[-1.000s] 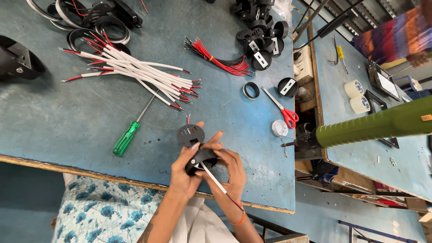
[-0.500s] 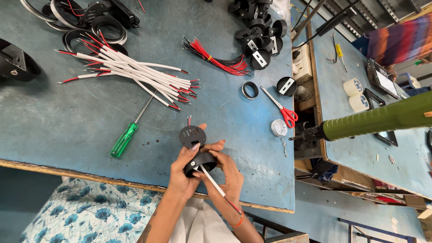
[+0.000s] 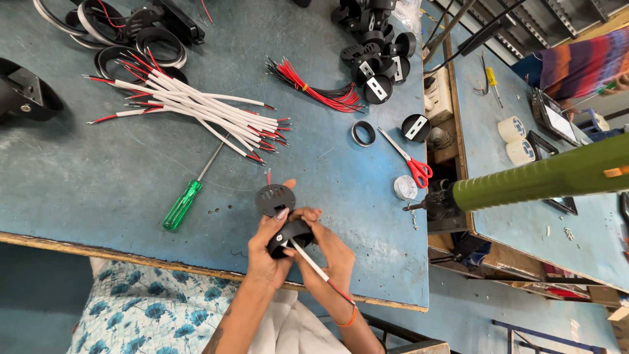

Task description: The person inserts wires into a black plastic housing, places a metal bracket over the wires, and uses a green cordless drill to fasten screws into the housing. The person repeats this process for multiple units on a blue workbench.

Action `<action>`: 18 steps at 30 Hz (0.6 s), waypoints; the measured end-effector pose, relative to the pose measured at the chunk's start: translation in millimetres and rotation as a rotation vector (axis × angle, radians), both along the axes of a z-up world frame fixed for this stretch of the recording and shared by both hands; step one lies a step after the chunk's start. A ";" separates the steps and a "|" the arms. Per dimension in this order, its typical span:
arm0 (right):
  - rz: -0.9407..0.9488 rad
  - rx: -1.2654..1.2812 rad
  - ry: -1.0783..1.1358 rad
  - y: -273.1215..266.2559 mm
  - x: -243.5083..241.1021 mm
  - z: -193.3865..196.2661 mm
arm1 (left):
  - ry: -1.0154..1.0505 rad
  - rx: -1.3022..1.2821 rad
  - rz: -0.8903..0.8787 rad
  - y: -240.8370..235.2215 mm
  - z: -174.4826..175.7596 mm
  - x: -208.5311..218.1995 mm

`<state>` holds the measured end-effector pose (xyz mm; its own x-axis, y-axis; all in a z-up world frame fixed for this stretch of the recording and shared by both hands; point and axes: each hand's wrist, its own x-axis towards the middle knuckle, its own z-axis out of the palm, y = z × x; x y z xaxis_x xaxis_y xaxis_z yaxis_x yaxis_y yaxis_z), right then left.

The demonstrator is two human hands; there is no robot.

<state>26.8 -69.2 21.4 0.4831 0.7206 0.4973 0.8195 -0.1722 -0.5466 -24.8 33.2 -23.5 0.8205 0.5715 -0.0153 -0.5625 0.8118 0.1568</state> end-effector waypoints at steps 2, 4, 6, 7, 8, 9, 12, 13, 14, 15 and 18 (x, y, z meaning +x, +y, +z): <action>0.100 -0.003 0.267 -4.9 2.8 7.7 | 0.035 -0.030 0.009 0.6 2.7 0.9; 0.135 0.003 0.370 -12.9 6.7 16.4 | 0.026 -0.040 0.033 1.1 4.7 1.1; 0.007 0.145 0.255 -27.7 4.4 23.6 | -0.027 -0.030 0.057 -0.4 4.4 2.0; -0.101 0.275 0.167 -36.8 0.9 27.1 | -0.038 -0.025 0.081 -0.9 3.4 2.2; -0.066 0.364 0.201 -43.7 0.0 30.6 | -0.048 -0.020 0.106 -1.3 2.1 2.9; -0.037 0.451 0.232 -48.9 -0.3 33.8 | -0.060 -0.017 0.125 -2.8 0.7 4.1; 0.033 0.196 0.181 -51.6 -7.9 35.9 | 0.048 0.145 0.165 -7.5 -2.3 9.8; 0.052 0.025 0.142 -47.1 -11.4 33.7 | 0.054 0.137 0.167 -8.2 -2.9 9.8; 0.007 0.008 0.193 -37.9 -13.9 28.7 | 0.060 0.128 0.170 -8.7 -3.0 9.1; -0.030 -0.008 0.243 -25.5 -15.6 22.4 | 0.066 0.121 0.180 -7.4 -2.4 8.6; -0.097 0.006 0.256 -7.3 -20.1 12.6 | 0.099 0.140 0.213 -5.9 1.2 7.7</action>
<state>6.8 -76.5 34.0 0.6605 0.6622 0.3539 0.6340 -0.2396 -0.7353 -17.0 27.3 -22.3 0.6798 0.7334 0.0017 -0.6946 0.6431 0.3224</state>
